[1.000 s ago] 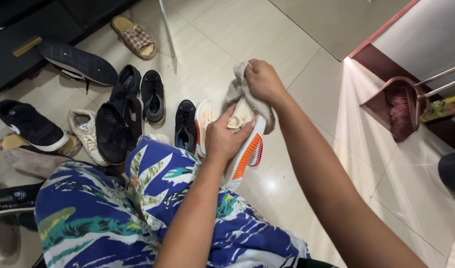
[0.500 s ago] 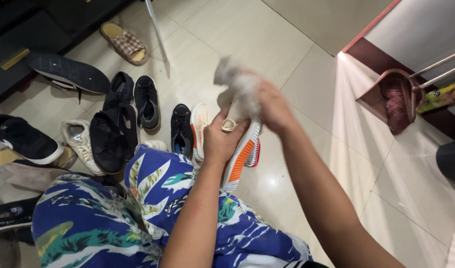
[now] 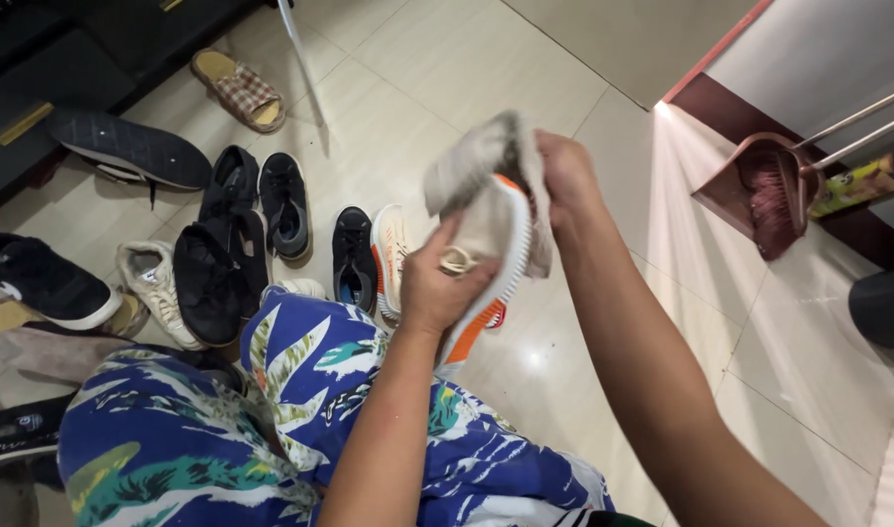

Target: Clean the soles and uppers of several shoes using a brush and cloth, then untie and retie laces.

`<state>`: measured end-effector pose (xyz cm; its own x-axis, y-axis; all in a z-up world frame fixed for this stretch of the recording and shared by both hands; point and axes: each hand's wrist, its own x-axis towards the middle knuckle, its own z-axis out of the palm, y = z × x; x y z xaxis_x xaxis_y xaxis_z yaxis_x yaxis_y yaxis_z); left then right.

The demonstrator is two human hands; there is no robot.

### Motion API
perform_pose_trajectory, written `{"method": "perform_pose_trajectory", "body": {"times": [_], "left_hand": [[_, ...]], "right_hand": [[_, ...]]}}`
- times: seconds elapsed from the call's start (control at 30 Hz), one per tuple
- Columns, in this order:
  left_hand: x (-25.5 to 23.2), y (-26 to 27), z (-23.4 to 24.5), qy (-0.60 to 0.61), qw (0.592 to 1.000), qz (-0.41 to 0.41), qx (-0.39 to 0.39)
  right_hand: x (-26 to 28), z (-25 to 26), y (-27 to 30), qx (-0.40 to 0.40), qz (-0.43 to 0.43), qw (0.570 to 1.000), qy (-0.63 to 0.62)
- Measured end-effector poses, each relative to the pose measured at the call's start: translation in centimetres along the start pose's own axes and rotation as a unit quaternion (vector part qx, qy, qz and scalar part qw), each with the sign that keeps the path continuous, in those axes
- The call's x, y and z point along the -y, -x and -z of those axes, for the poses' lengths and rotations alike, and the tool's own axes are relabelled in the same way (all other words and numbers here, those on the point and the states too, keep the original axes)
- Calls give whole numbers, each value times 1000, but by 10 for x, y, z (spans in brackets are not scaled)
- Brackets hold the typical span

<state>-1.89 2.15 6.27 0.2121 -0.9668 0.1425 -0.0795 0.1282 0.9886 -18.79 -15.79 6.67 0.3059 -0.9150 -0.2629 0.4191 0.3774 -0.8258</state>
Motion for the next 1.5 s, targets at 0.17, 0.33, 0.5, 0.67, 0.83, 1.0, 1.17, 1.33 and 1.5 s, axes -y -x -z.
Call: {"method": "perform_pose_trajectory", "body": {"times": [0.17,0.33,0.5,0.67,0.83,1.0,1.17,1.33,1.5], "left_hand": [[4,-7,12,-84,989,-46,-113],[-8,-7,10,-194,973,-91,-92],[-9,-7,5,-213,970,-114,-36],[-34,-6,6,-344,883,-238,-212],[82,-3,-5,-171,952,121,-221],[63,-28,6,505,762,403,-52],[53,-29,17,446,768,431,-159],[61,-27,11,334,849,287,-291],[59,-29,20,37,909,256,-327]], "right_hand": [[11,-21,59,102,58,978,-175],[5,-27,83,191,77,974,-89],[10,-47,92,101,87,909,395],[-11,-53,90,-7,298,847,440],[-31,-53,86,-136,409,820,376],[-65,-72,112,-91,508,742,428],[-111,-65,146,-22,486,746,455],[-109,-58,147,-113,307,874,359],[-44,-64,154,-12,214,970,-115]]}}
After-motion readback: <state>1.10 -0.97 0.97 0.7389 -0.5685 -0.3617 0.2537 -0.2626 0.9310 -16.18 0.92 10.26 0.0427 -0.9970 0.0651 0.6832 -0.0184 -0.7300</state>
